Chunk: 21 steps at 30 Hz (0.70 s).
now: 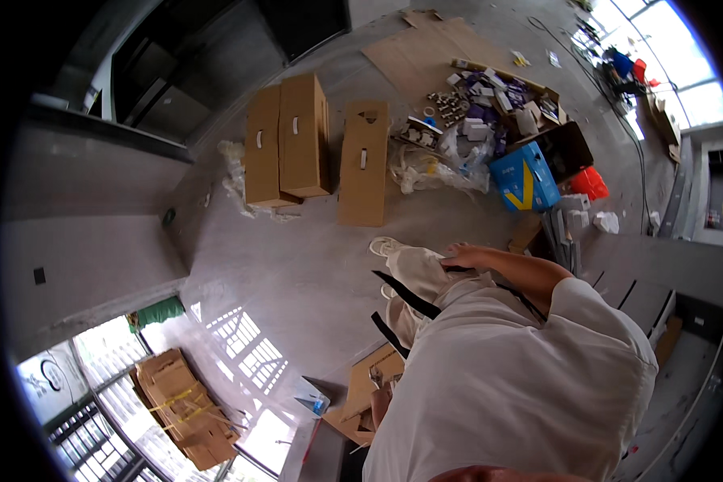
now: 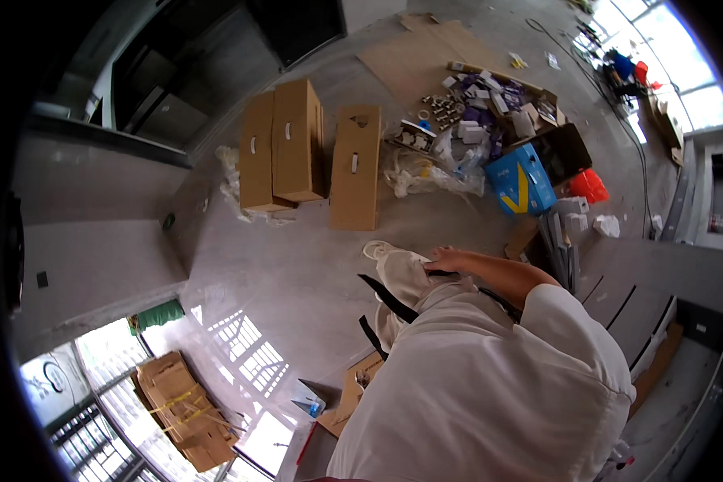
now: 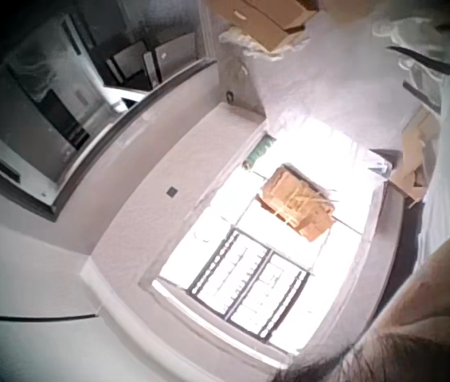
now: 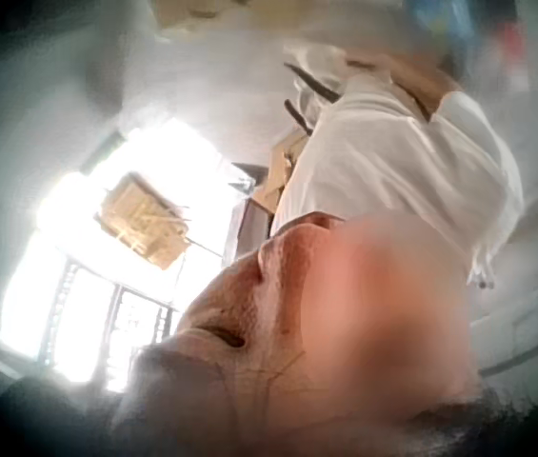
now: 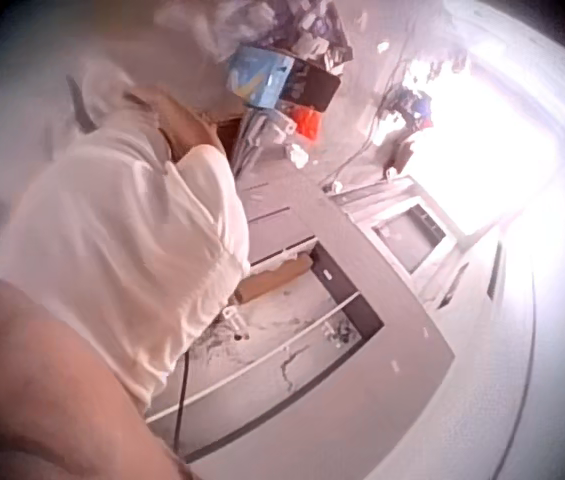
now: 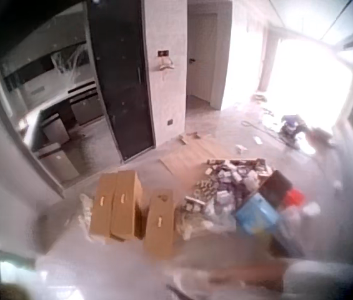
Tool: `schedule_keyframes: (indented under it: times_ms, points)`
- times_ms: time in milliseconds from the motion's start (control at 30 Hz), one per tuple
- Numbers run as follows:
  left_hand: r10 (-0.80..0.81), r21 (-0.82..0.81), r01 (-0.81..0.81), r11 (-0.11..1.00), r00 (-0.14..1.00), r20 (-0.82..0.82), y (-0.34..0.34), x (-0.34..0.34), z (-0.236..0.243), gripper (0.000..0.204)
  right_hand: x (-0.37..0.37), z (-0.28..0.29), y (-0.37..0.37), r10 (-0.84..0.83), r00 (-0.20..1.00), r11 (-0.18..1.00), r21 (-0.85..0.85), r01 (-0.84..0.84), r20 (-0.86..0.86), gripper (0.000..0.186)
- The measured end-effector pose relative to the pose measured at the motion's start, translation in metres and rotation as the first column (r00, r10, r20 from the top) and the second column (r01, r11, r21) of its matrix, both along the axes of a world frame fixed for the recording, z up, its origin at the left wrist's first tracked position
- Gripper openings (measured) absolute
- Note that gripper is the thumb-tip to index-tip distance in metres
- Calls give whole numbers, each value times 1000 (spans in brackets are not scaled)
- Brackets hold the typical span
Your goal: The person wipes the underside of a cabinet with a cloth, then walks through a room under construction to gather tools and parts. They sit on the floor and assemble a plumbing fixture, screwing a metal pipe into a wall outlet.
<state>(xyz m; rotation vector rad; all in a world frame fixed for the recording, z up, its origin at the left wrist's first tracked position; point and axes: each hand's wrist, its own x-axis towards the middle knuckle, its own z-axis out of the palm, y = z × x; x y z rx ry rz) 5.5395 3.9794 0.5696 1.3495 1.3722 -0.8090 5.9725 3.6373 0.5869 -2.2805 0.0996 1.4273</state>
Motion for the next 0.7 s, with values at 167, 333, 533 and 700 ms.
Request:
schedule_keyframes:
  times_ms: [167,333,533,700]
  points:
    - [-313,18,313,950,949,41,87,43,-12,37,-62,-80,-88,-340,921,925,107,364,-188,91]
    - [-216,138,216,967,976,-13,78,174,-11,38,-83,-18,-126,-699,667,695,28,718,256,70]
    - [92,-19,-91,996,949,302,-51,379,32,43,6,-31,-249,-973,190,228,425,876,129,21]
    - [41,-62,-17,998,916,399,-208,523,53,48,112,-31,-326,-927,338,376,416,828,165,24]
